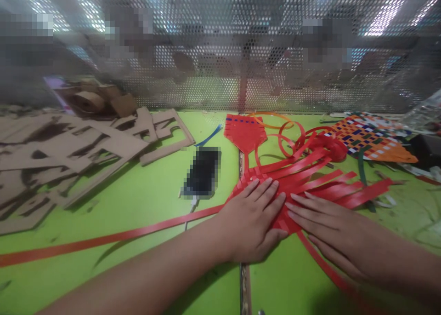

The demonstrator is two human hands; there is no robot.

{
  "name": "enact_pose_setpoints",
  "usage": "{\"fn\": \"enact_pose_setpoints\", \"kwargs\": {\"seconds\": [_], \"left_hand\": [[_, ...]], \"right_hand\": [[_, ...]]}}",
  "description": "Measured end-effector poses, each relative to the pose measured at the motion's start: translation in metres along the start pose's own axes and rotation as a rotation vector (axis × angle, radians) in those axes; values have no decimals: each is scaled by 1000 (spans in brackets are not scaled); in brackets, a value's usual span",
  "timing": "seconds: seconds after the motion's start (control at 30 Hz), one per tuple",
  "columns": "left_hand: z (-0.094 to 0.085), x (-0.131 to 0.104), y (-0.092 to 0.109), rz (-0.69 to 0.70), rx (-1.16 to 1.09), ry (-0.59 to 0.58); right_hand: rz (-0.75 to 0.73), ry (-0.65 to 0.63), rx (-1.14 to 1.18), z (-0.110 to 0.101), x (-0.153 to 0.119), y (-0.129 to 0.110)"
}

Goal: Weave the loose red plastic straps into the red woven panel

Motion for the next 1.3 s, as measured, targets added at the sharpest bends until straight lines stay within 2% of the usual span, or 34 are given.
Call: {"fn": "enact_pose_setpoints", "kwargs": {"seconds": [0.13,0.27,0.4,0.57,0.7,0.77,0.9,1.0,1.17,1.3], "left_hand": [[1,0,-1,-6,-4,3],[1,0,0,-8,-23,-8],[0,-1,1,-10,-28,-11],[0,0,0,-4,-14,-4],[1,0,1,12,-20,-12],[-1,1,1,11,-28,-15],[-1,2,3,12,-45,-49],[-3,2,3,6,-49,-57],[-2,3,2,6,-51,-55],[-4,2,1,5,-55,-37]], "right_hand": [[-17,8,10,1,3,-3],[52,-19,10,3,3,5],[146,-41,23,-7,16,28],[168,49,61,-29,56,64],[183,9,25,-19,78,85],[158,-8,21,-11,81,86],[54,64,-9,-6,81,77],[51,84,-41,-2,80,75],[131,19,-60,-1,81,73],[181,-123,44,-8,74,65]]}}
Point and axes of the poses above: each hand's wrist, its own x-axis towards the middle knuckle, its own z-axis out of the palm, y = z × x, the point moved 10 cm from there along x, towards the middle knuckle, and after that the axes turned 9 degrees about x, right-handed, at the moved point
